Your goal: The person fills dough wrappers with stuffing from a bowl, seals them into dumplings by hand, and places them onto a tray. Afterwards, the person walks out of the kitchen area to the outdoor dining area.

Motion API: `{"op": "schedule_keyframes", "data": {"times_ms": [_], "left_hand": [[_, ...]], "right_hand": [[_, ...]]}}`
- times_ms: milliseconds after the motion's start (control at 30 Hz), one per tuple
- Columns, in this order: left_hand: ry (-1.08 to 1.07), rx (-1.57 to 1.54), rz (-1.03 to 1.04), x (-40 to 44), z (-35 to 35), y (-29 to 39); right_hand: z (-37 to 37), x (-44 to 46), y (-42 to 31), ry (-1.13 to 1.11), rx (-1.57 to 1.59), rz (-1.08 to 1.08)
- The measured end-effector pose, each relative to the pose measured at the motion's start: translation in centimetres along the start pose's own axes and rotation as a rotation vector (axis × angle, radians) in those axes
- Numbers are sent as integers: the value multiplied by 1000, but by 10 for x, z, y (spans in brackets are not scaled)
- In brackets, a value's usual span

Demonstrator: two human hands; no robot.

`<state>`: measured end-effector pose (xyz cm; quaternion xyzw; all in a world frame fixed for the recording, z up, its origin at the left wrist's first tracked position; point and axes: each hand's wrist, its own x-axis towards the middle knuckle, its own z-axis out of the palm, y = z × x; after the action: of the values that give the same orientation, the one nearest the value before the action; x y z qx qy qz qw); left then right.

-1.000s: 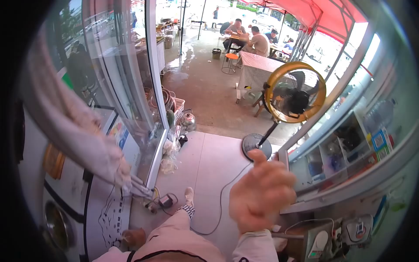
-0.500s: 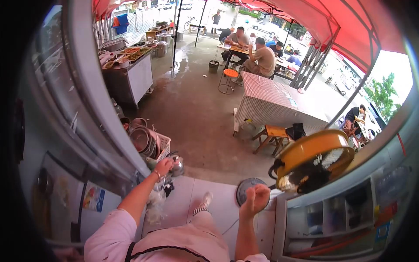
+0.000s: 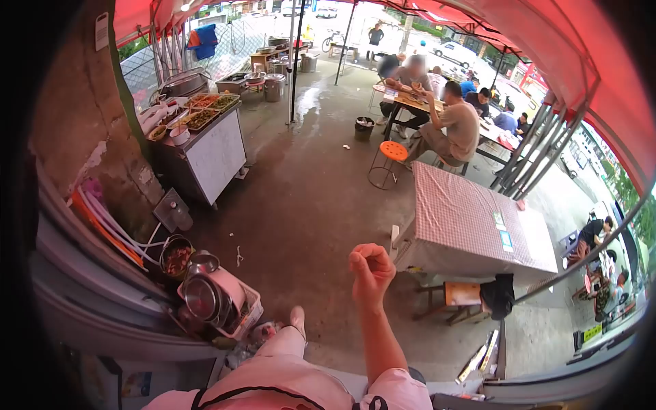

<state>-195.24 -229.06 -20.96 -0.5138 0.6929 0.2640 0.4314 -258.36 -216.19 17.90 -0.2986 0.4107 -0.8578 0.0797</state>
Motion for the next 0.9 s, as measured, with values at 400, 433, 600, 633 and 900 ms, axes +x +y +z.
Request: {"op": "schedule_keyframes", "data": {"times_ms": [400, 433, 600, 633, 900], "left_hand": [[367, -582, 129, 320, -551, 423], [544, -513, 559, 370, -620, 489], [538, -676, 1140, 342, -961, 766], [556, -687, 1148, 359, -995, 787], [384, -431, 284, 610, -1052, 697]], "right_hand": [[-128, 341, 237, 407, -174, -38], [-126, 371, 254, 419, -216, -56], [-128, 544, 367, 419, -200, -84], [-133, 585, 401, 405, -199, -99], [-34, 965, 670, 188, 173, 84]]}}
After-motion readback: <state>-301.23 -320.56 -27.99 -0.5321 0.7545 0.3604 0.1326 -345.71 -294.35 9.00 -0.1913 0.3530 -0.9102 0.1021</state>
